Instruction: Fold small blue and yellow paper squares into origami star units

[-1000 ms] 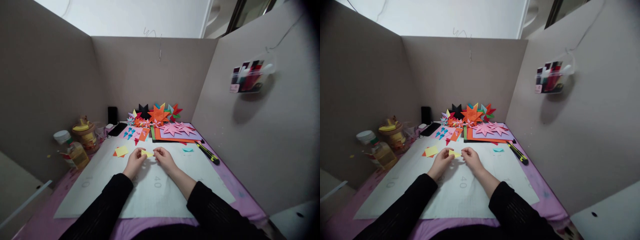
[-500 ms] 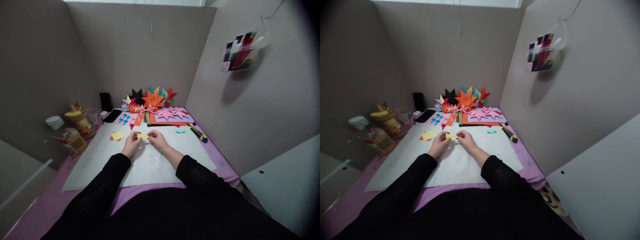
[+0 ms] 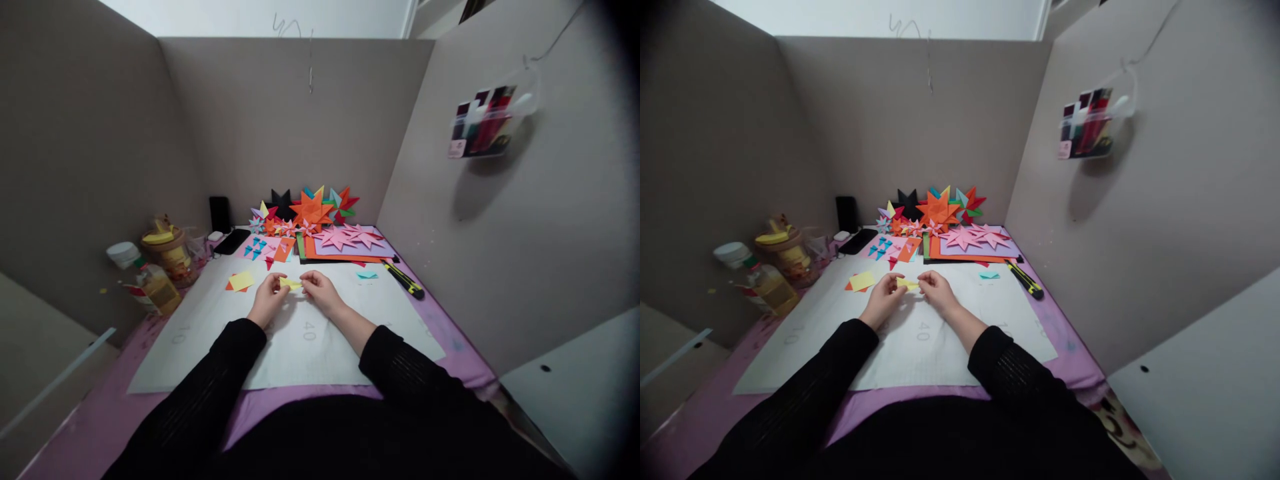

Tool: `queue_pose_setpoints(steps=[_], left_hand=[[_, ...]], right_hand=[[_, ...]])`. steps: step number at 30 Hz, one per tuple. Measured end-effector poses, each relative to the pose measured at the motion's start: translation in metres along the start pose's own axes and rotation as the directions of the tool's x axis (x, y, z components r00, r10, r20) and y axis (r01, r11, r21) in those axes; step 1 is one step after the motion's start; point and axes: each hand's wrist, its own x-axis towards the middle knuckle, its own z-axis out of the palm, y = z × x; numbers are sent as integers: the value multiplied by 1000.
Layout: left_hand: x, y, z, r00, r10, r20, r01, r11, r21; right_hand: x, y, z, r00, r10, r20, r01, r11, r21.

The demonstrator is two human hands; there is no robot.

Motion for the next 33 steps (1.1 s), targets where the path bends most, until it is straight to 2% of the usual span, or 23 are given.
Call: queue_pose_setpoints(steps=[5, 8, 15, 19, 24, 29, 33], left_hand=[[-4, 3, 2, 998, 53, 41, -54, 998, 28], [-4, 3, 3, 998, 63, 29, -64, 998, 13], [1, 2, 1, 1000, 1, -17, -4, 981, -193], [0, 3, 0, 1000, -22, 20, 26, 979, -201], [-2, 5, -1, 1000, -7, 28, 12, 983, -183], [-4, 3, -1, 991, -72, 111, 86, 988, -125], [-2, 1, 0, 991, -113, 74, 121, 987, -111]], right_hand=[[-3, -3, 3, 999, -16, 42, 16, 1000, 3], [-4, -4, 5, 998, 9, 55, -9, 1000, -5], [-4, -3, 9, 996, 81, 45, -84, 994, 74], [-3, -3, 9, 996, 87, 14, -88, 991, 100], [-3, -4, 7, 999, 38, -2, -38, 998, 44], [-3, -4, 6, 996, -84, 14, 84, 995, -55], [-4, -7, 7, 984, -175, -8, 173, 978, -118]])
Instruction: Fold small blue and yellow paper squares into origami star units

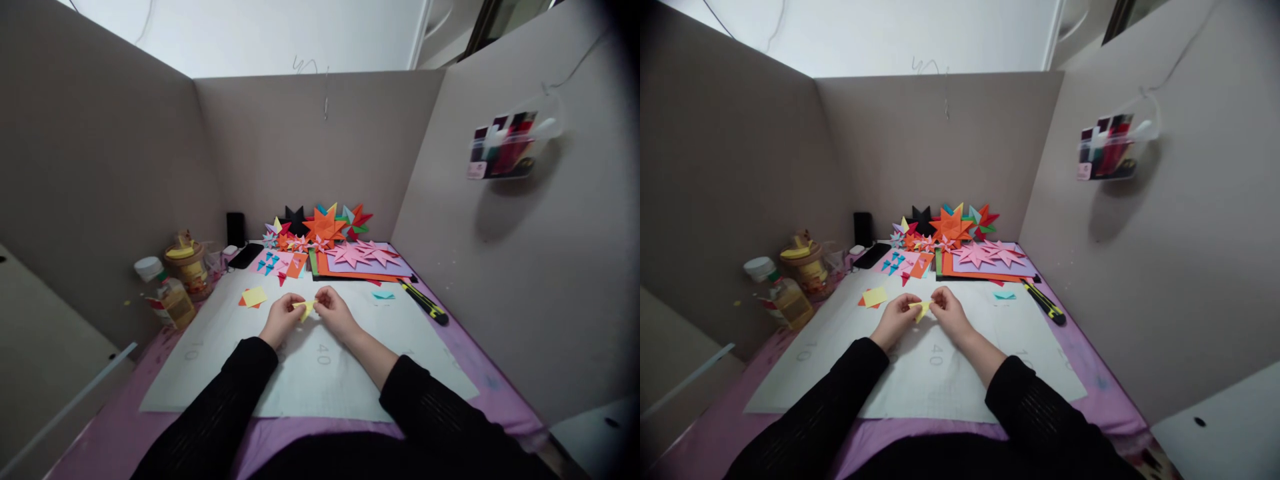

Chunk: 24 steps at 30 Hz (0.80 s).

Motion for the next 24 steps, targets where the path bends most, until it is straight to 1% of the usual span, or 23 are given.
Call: queue_pose_setpoints(steps=[2, 4, 8, 11, 14, 20, 24], left_hand=[[2, -1, 0, 998, -13, -63, 11, 999, -42], [3, 0, 1, 995, -42, -95, 31, 993, -113], [2, 1, 1, 993, -109, -40, 97, 968, -232], [1, 2, 0, 995, -101, -24, 91, 958, -270], [1, 3, -1, 996, -88, -9, 82, 957, -279], [1, 4, -1, 994, -113, 10, 112, 962, -249], [0, 6, -1, 995, -94, 41, 100, 973, -207]], right_hand=[[-1, -3, 1, 999, -15, 37, 18, 998, -67], [-3, -4, 3, 997, -34, 76, 44, 991, -130], [-5, -5, 6, 991, -96, 96, 114, 970, -216], [-4, -3, 4, 992, -103, 70, 117, 965, -235], [-2, -2, 2, 993, -104, 57, 114, 966, -232], [-2, -2, 0, 983, -158, 89, 172, 966, -191], [-2, -3, -2, 978, -188, 89, 201, 964, -173]])
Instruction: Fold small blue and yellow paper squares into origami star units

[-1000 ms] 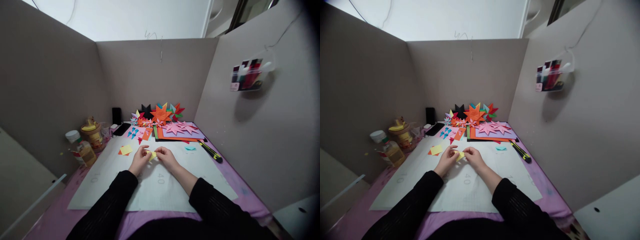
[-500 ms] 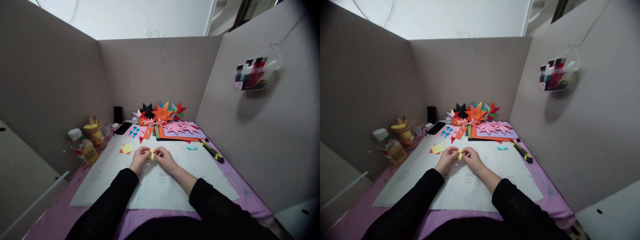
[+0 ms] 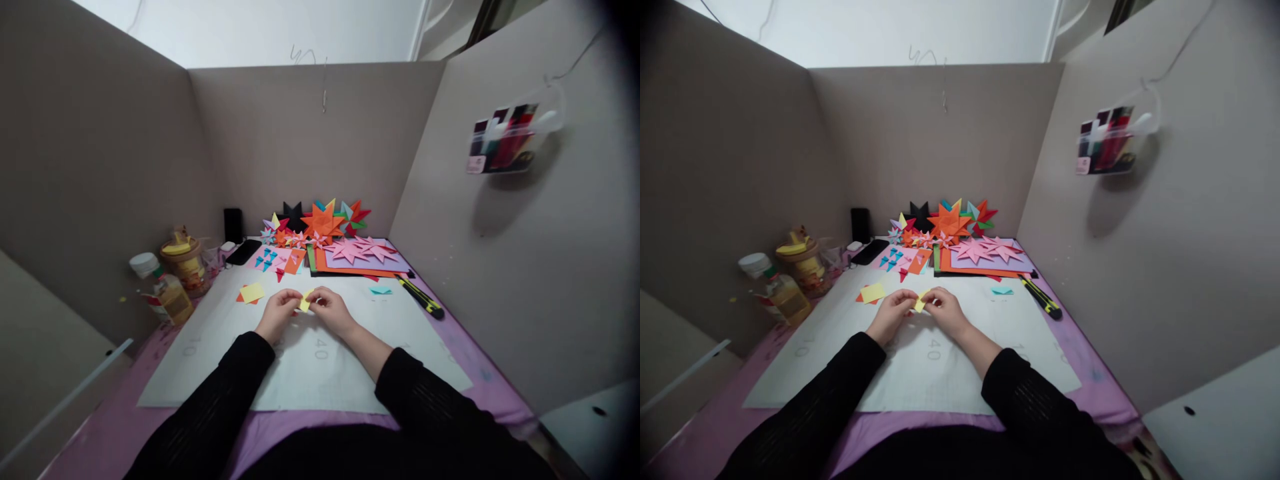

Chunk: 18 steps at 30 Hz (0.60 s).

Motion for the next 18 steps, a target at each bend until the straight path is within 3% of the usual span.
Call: queue_pose_setpoints(steps=[4, 8, 14, 18], left_hand=[[-2, 5, -2, 998, 13, 62, -17, 998, 59], [-4, 6, -5, 989, 97, 116, -114, 982, 148], [-2, -1, -1, 972, 234, 3, -225, 931, 288], [-3, -2, 3, 972, 236, -16, -228, 951, 210]], right_hand=[[2, 3, -4, 998, 42, -45, -40, 998, 37], [3, 5, -6, 992, 97, -76, -91, 992, 83], [3, 1, -2, 986, 133, -101, -111, 973, 201], [2, -1, 3, 978, 149, -148, -105, 957, 270]])
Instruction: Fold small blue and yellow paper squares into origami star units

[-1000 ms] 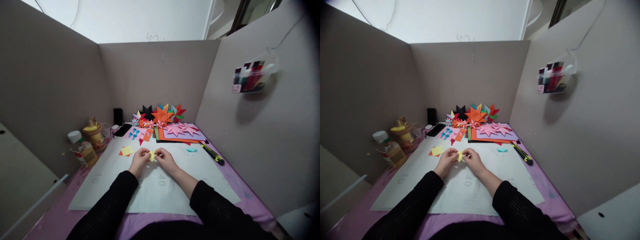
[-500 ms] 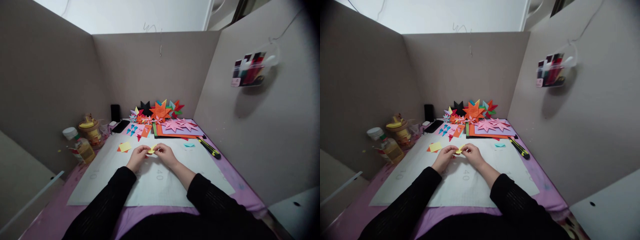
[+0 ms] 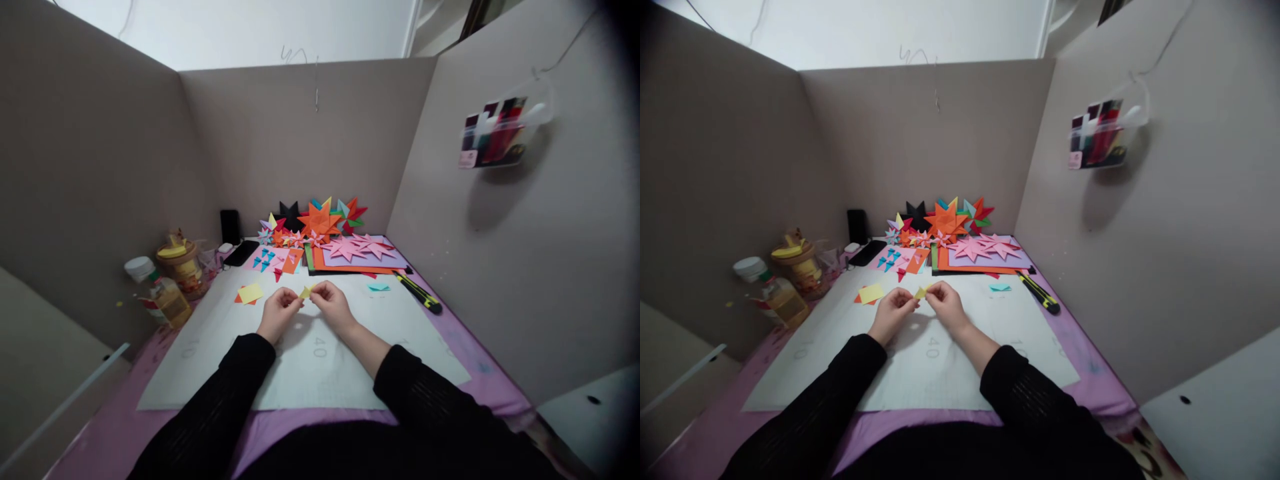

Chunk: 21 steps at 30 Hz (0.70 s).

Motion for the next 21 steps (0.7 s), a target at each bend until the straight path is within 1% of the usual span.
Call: queue_pose_setpoints(steps=[4, 5, 7, 9, 11, 13, 15, 17, 21], left_hand=[[0, -2, 2, 1000, -4, 15, 5, 996, -94], [0, -3, 2, 999, -15, 37, 19, 994, -105], [1, -6, 2, 995, -50, 84, 59, 993, -103], [2, -9, 1, 995, -53, 84, 59, 996, -71], [2, -9, 1, 999, -3, 53, 5, 999, -43], [1, -8, 1, 998, 62, 31, -62, 998, -7], [1, -5, 2, 995, 87, 47, -89, 995, 36], [0, -3, 3, 995, 59, 77, -62, 997, 43], [-2, 2, 4, 992, -46, 121, 53, 997, -53]], right_hand=[[1, 2, 2, 999, 4, -40, -2, 999, 53], [2, 2, 1, 999, 7, -44, -4, 998, 68], [4, 2, -1, 997, 2, -71, 3, 997, 72], [6, 1, -5, 996, -20, -87, 22, 1000, 21], [5, 0, -7, 998, -45, -46, 42, 997, -70], [3, -2, -7, 998, -48, 47, 54, 987, -154], [0, -3, -5, 990, -41, 138, 68, 978, -196], [-2, -4, -2, 984, -46, 172, 78, 980, -185], [0, -4, 2, 995, -25, 96, 32, 997, -70]])
